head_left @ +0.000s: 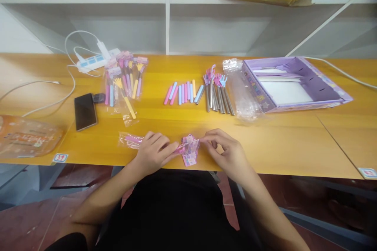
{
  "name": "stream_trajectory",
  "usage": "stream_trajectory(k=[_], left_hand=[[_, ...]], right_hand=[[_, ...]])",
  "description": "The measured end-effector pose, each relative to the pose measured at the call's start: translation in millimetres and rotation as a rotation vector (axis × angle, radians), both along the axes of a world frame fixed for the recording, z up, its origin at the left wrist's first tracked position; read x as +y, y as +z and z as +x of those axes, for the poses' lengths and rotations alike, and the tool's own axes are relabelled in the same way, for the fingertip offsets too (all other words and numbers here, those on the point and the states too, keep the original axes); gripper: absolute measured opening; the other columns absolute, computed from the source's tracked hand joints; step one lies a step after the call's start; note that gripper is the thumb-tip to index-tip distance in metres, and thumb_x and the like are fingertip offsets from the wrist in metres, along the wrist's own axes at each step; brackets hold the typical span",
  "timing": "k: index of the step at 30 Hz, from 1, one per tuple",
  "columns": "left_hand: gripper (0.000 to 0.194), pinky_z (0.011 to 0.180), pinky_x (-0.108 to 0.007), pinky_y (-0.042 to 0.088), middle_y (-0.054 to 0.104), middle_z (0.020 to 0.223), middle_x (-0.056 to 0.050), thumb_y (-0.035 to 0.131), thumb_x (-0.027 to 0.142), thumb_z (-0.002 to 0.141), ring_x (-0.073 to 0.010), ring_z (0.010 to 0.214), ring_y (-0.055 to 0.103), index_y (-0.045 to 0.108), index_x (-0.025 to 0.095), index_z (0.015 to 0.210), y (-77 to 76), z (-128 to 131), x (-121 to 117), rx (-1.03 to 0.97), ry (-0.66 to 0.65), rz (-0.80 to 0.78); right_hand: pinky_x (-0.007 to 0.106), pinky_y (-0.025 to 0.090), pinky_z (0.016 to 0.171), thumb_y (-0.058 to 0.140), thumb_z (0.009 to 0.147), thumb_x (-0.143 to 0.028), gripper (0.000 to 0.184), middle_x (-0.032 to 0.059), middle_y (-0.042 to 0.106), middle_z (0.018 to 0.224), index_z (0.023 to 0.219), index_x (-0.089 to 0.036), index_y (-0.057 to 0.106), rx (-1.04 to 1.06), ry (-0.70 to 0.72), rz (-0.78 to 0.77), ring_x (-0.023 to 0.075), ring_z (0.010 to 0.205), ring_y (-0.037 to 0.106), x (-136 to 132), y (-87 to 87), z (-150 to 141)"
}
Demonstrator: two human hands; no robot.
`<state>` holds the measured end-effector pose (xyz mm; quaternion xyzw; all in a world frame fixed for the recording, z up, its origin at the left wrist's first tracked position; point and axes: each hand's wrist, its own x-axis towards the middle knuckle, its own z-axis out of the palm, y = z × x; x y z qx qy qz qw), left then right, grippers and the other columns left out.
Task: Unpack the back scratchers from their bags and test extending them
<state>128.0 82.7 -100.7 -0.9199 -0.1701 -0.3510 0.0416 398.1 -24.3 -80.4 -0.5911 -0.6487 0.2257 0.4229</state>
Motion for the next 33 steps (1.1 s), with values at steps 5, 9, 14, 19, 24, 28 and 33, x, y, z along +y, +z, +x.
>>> stream_trajectory(k=[5,9,14,19,24,28,33], left_hand=[[0.016,0.072,-0.037,0.035,0.065,0.08,0.0,0.078,0.031,0.104,-0.0187,0.073,0.054,0.069,0.023,0.115,2.4,0,-2,-0.015,0.001,0.031],[0.027,0.074,-0.039,0.037,0.063,0.08,-0.001,0.079,0.048,0.099,-0.0207,0.074,0.056,0.07,0.023,0.104,2.0,0,-3,-0.005,0.018,0.015],[0.069,0.081,-0.049,0.044,0.068,0.093,-0.013,0.062,0.089,0.09,-0.0321,0.09,0.064,0.07,0.02,0.094,7.8,4,-8,-0.065,0.092,-0.003],[0.053,0.097,-0.053,0.05,0.078,0.114,-0.015,0.081,0.063,0.093,-0.0376,0.116,0.068,0.072,0.02,0.122,21.3,10,-17,-0.057,0.072,-0.134],[0.006,0.091,-0.041,0.05,0.08,0.1,-0.005,0.069,0.022,0.108,-0.0241,0.103,0.072,0.07,0.021,0.113,17.5,11,-19,-0.014,-0.075,-0.346],[0.006,0.087,-0.039,0.048,0.082,0.098,-0.003,0.067,0.023,0.111,-0.0205,0.095,0.071,0.072,0.021,0.11,10.6,8,-14,-0.055,-0.103,-0.421],[0.005,0.086,-0.038,0.047,0.084,0.098,-0.002,0.069,0.024,0.11,-0.0191,0.092,0.07,0.074,0.022,0.109,6.9,7,-10,-0.084,-0.124,-0.416]], right_hand=[[0.032,0.057,0.071,0.068,0.105,-0.019,0.016,0.0052,0.072,0.1,0.111,-0.026,0.081,0.015,-0.006,0.029,0.0162,0.076,0.065,2,-4.8,-5],[0.032,0.056,0.069,0.07,0.102,-0.018,0.014,0.0048,0.072,0.097,0.106,-0.025,0.081,0.132,0.017,0.016,0.016,0.075,0.064,5,-9.3,-13],[0.033,0.061,0.075,0.067,0.102,-0.015,0.017,0.0053,0.072,0.102,0.108,-0.026,0.079,0.186,0.022,0.08,0.0178,0.084,0.068,5,-6.8,-28],[0.037,0.066,0.081,0.064,0.104,-0.009,0.025,0.0067,0.072,0.106,0.116,-0.027,0.077,0.013,-0.026,0.251,0.0195,0.091,0.073,4,-1.0,-41],[0.038,0.066,0.082,0.064,0.102,-0.005,0.032,0.0071,0.071,0.107,0.121,-0.028,0.075,-0.081,-0.013,0.343,0.0211,0.096,0.074,4,0.2,-43],[0.042,0.066,0.086,0.068,0.104,-0.011,0.027,0.0089,0.067,0.112,0.122,-0.029,0.077,-0.111,0.054,0.275,0.0241,0.104,0.072,4,0.2,-35],[0.047,0.064,0.098,0.071,0.104,-0.017,0.021,0.0099,0.065,0.122,0.119,-0.03,0.079,-0.039,0.137,0.182,0.0267,0.119,0.069,4,-2.0,-26]])
